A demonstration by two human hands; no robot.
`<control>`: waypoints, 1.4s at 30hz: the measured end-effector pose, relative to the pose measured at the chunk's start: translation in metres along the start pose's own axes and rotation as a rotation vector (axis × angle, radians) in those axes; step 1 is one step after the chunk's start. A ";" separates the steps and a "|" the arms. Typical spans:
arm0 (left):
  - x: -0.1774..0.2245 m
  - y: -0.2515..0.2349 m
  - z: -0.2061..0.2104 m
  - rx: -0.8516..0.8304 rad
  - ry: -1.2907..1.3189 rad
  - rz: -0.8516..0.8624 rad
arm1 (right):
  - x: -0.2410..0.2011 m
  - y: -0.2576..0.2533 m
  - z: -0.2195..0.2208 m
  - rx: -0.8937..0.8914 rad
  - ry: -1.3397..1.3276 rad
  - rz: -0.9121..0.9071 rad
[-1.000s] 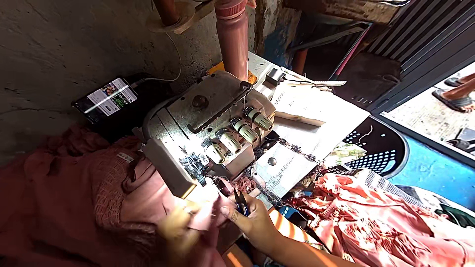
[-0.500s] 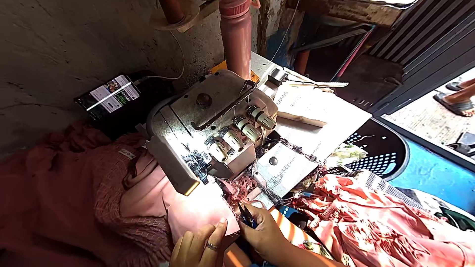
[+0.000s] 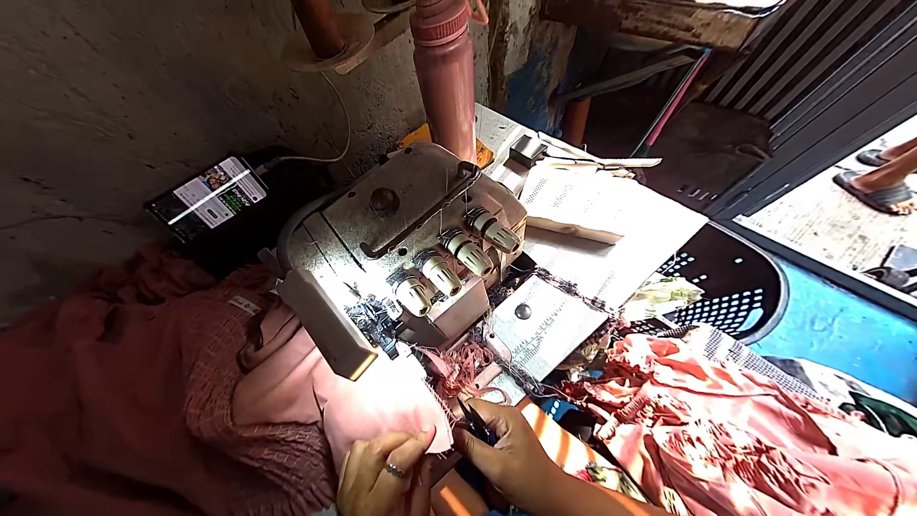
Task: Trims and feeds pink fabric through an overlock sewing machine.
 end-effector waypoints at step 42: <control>-0.076 -0.071 0.019 -0.285 -0.299 -0.847 | -0.018 -0.066 0.001 0.028 0.399 -0.077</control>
Point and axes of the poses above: each hand's wrist, its own y-axis away from the middle knuckle, its own z-axis out of the palm, x = y × z, the point moved 7 cm from there along -y, towards the middle knuckle, and after that the axes turned 10 degrees about x, right-handed, at the moved point
